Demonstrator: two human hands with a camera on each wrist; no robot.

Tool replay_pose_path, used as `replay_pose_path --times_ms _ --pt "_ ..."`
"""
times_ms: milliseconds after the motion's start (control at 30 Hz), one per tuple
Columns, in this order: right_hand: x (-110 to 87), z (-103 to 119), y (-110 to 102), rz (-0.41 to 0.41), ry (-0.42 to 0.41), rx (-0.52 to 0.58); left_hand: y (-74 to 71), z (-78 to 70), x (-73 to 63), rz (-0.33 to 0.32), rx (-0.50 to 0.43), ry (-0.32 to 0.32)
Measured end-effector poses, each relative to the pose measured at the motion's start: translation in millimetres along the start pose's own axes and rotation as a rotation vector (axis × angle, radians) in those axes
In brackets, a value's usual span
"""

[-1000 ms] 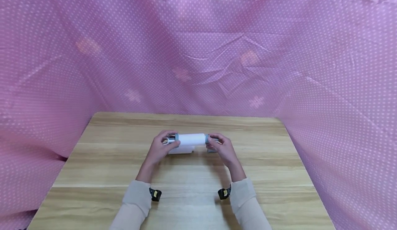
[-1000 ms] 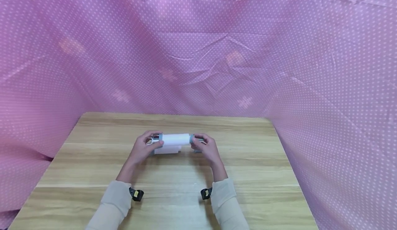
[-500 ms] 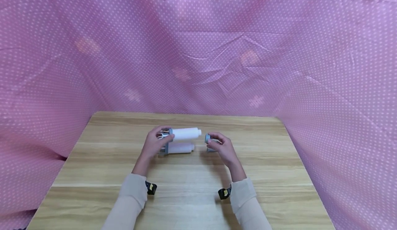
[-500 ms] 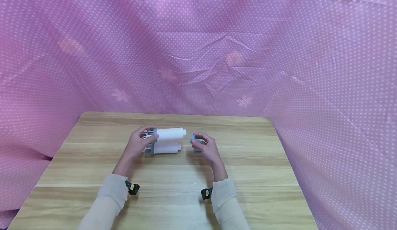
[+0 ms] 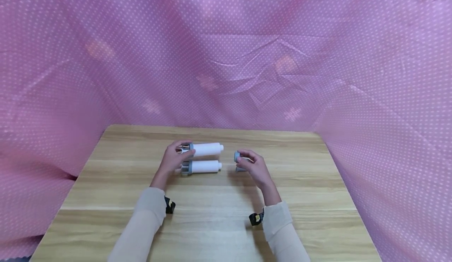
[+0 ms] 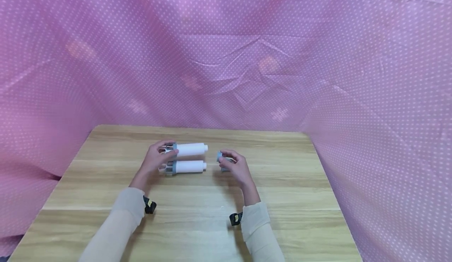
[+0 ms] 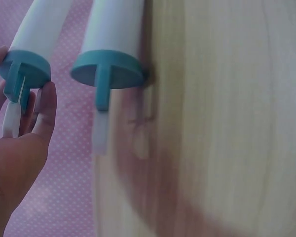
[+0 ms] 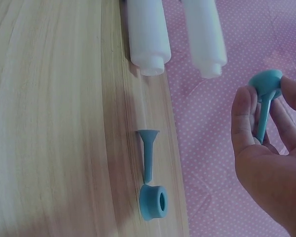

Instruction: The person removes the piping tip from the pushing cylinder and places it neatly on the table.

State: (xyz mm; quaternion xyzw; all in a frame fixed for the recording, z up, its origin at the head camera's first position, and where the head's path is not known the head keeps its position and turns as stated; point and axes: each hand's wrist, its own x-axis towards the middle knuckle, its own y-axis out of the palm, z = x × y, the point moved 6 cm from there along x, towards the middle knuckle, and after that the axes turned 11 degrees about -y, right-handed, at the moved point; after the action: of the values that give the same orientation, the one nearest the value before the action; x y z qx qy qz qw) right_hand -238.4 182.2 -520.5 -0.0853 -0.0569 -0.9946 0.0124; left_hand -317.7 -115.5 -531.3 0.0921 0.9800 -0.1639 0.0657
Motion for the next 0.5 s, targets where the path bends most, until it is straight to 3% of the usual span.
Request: replay_pose_path --times_ms 133,333,500 --pt "-0.3 1 -1 0.012 -0.001 -0.008 2.7 8.4 6.6 0.02 0.003 -0.037" --pt "-2.8 2 -4 0.009 -0.004 -0.02 -4.5 20.6 17.1 0.017 0.023 -0.09" --pt "-4.2 4 -6 0.016 -0.007 -0.018 -6.2 23.5 25.6 0.022 0.019 -0.082"
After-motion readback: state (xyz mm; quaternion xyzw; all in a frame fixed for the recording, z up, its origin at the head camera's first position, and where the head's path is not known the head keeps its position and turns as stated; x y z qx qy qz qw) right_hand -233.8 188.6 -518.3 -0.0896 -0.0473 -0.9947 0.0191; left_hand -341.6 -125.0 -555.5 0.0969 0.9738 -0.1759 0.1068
